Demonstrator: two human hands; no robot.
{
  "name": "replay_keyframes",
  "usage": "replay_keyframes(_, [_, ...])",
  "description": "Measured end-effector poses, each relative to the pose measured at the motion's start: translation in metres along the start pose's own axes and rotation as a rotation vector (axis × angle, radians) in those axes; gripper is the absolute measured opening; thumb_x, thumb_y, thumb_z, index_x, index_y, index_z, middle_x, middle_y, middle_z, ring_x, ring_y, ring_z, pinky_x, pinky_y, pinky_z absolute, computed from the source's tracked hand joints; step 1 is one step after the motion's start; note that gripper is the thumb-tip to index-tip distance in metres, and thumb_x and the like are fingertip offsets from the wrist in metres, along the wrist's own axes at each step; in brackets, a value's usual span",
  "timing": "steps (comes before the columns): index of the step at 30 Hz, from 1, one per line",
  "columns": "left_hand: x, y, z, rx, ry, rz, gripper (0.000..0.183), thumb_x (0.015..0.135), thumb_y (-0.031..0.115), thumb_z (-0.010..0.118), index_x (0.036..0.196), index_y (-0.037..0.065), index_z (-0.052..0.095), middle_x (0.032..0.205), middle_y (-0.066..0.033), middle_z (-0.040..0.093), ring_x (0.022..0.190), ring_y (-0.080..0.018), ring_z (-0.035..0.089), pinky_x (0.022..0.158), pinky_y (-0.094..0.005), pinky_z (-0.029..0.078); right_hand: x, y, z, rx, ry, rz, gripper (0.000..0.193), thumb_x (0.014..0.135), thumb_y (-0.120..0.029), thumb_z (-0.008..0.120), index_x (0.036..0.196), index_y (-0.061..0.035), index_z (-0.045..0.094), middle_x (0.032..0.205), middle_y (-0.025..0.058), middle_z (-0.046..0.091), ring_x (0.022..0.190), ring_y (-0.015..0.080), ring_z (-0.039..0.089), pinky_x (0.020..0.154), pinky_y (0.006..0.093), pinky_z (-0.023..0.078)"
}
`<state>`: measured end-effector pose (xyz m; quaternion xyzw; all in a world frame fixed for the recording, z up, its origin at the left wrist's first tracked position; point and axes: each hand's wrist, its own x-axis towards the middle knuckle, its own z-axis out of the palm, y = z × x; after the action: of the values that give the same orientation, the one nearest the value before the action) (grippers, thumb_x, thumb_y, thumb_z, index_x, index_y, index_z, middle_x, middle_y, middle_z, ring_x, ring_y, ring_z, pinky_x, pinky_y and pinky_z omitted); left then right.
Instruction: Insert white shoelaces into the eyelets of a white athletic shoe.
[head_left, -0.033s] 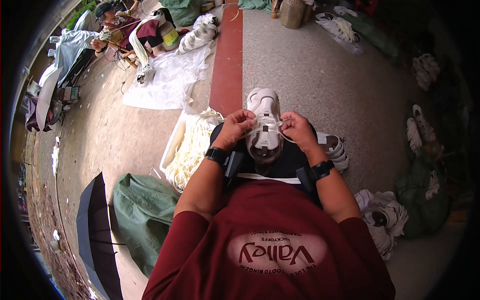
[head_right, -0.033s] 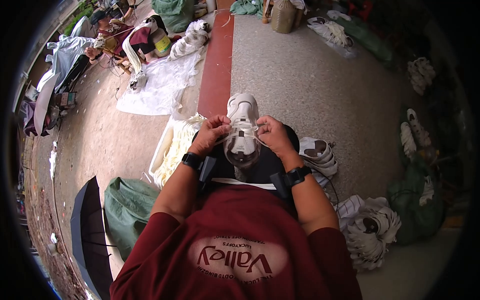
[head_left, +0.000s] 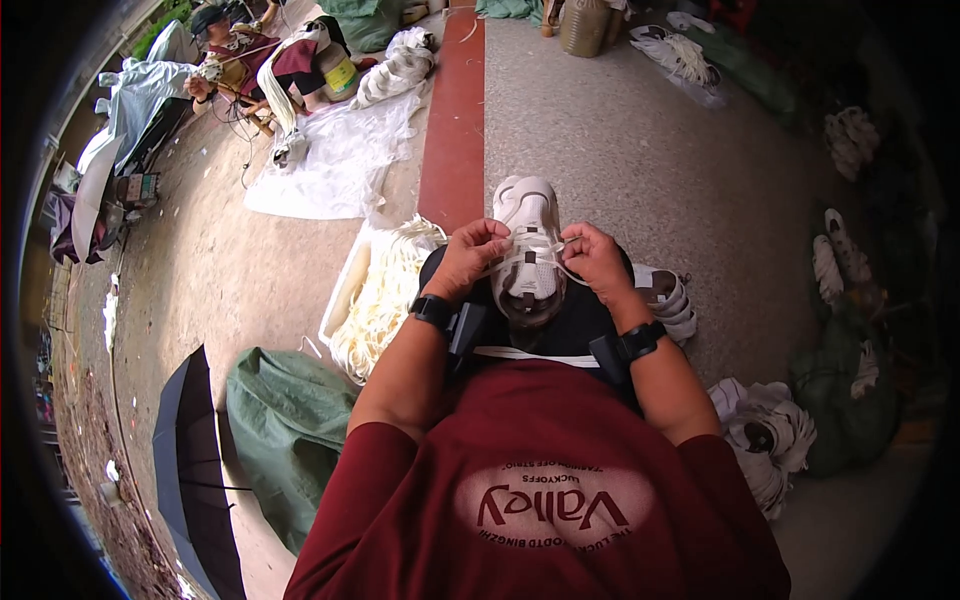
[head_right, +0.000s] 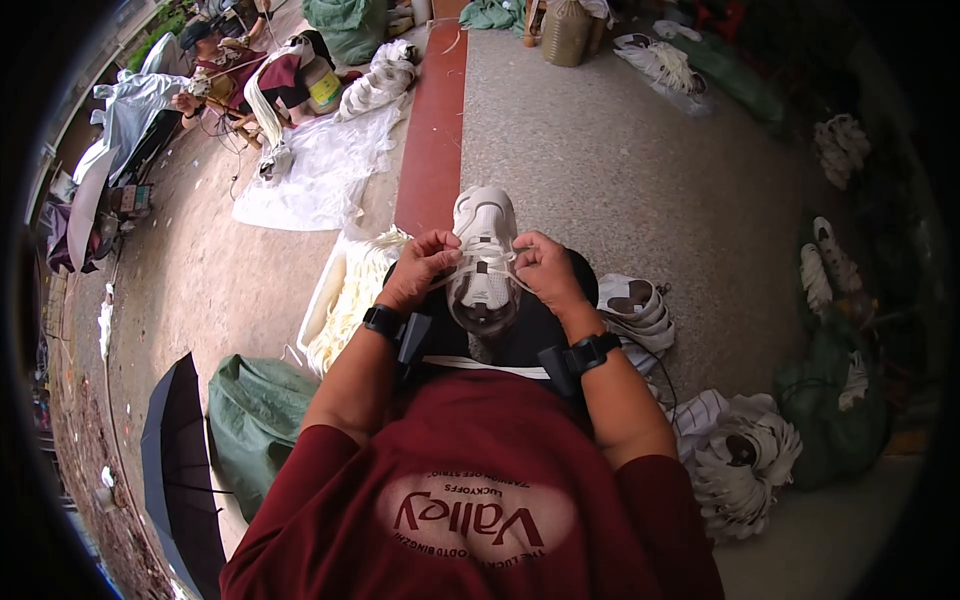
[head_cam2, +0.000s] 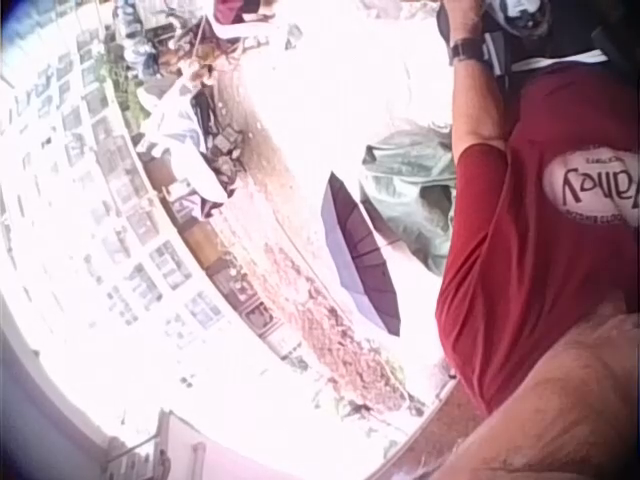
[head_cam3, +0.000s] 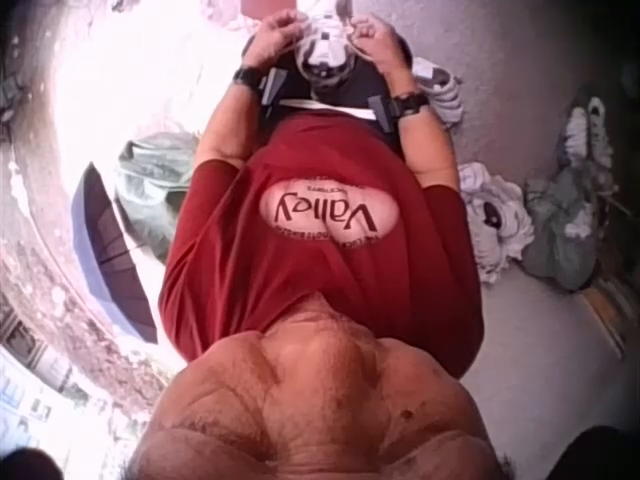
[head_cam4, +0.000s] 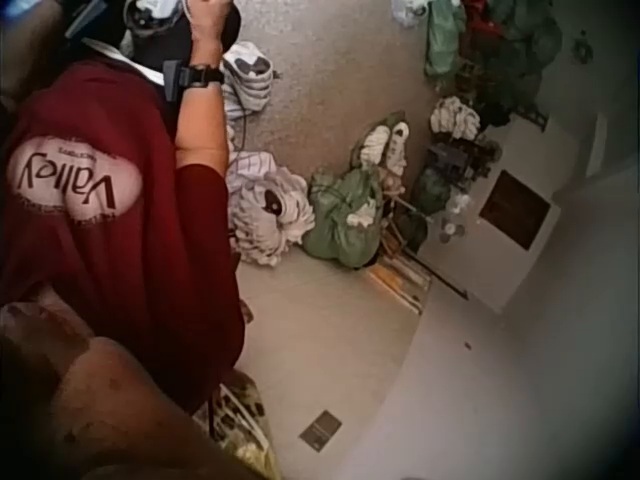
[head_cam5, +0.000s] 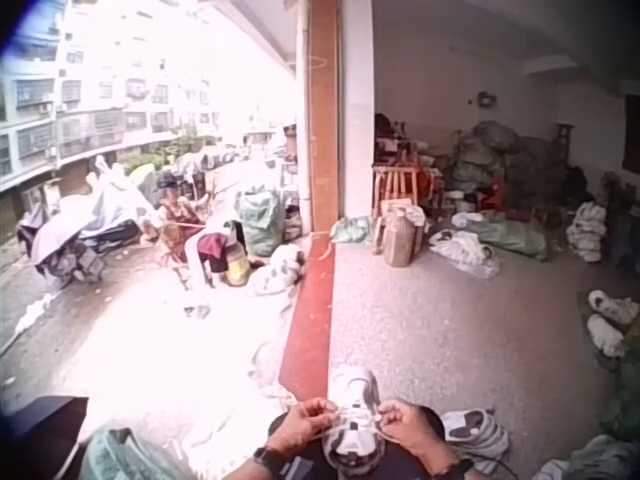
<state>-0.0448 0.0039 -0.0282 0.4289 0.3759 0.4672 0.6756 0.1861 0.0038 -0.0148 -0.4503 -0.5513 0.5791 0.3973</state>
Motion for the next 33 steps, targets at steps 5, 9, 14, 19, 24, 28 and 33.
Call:
replay_keyframes(5, [0.006,0.002,0.000,-0.022,-0.016,0.016,0.009,0.082,0.006,0.064,0.089,0.006,0.059,0.081,0.0037,0.059,0.073,-0.0051,0.053,0.069,-0.0198,0.043,0.017,0.015,0.008,-0.098,0.175,-0.094,0.010,0.074,0.000,0.060,0.084,-0.0011,0.061,0.064,-0.0011,0.055,0.058,0.0052,0.051,0.050,0.0206,0.039])
replay_keyframes(9, [0.003,0.005,0.002,-0.001,-0.005,-0.006,0.007,0.082,0.006,0.063,0.088,0.006,0.059,0.080,0.0036,0.059,0.072,-0.0049,0.053,0.068,-0.0198,0.043,0.015,0.003,0.010,0.060,0.096,0.069,0.004,0.076,-0.004,0.063,0.074,-0.0015,0.062,0.060,-0.0014,0.053,0.056,0.0053,0.048,0.051,0.0202,0.038])
replay_keyframes(14, [0.006,0.007,0.004,0.014,-0.020,-0.014,0.005,0.083,0.006,0.063,0.087,0.006,0.059,0.079,0.0032,0.059,0.072,-0.0045,0.052,0.067,-0.0197,0.043,0.015,-0.004,-0.007,-0.082,0.009,0.210,0.023,0.081,-0.018,0.060,0.062,-0.0037,0.060,0.054,-0.0001,0.050,0.051,0.0077,0.044,0.049,0.0226,0.035])
replay_keyframes(19, [0.003,-0.008,-0.001,0.333,0.066,0.069,0.007,0.085,0.009,0.061,0.088,0.003,0.058,0.079,0.0018,0.059,0.071,-0.0062,0.052,0.068,-0.0206,0.043,0.018,0.003,0.004,-0.459,0.085,0.152,0.026,0.083,-0.020,0.058,0.061,-0.0054,0.058,0.053,-0.0010,0.048,0.048,0.0074,0.043,0.044,0.0234,0.033])
replay_keyframes(24, [-0.012,-0.006,-0.002,0.693,0.226,0.056,0.010,0.084,0.009,0.061,0.091,0.003,0.058,0.077,-0.0010,0.059,0.072,-0.0075,0.052,0.069,-0.0211,0.043,0.003,-0.013,0.000,-0.160,0.043,0.308,0.016,0.078,-0.013,0.058,0.065,-0.0045,0.059,0.052,-0.0006,0.047,0.045,0.0068,0.043,0.039,0.0218,0.030])
replay_keyframes(28, [-0.023,-0.007,-0.009,0.179,0.229,0.068,0.013,0.081,0.007,0.062,0.092,0.003,0.057,0.074,0.0005,0.058,0.064,-0.0066,0.052,0.056,-0.0192,0.041,-0.003,-0.004,-0.009,0.259,0.279,0.289,0.004,0.072,0.000,0.057,0.072,-0.0040,0.057,0.055,-0.0028,0.045,0.042,0.0053,0.038,0.036,0.0187,0.026])
replay_keyframes(33, [-0.066,0.014,-0.067,-0.069,0.548,0.098,0.009,0.079,0.000,0.057,0.085,0.007,0.057,0.061,0.0062,0.050,0.045,0.0007,0.033,0.039,-0.0163,0.024,-0.025,0.007,-0.070,0.516,0.629,0.271,0.017,0.066,0.010,0.052,0.074,-0.0055,0.054,0.057,-0.0039,0.043,0.040,0.0036,0.035,0.034,0.0172,0.024])
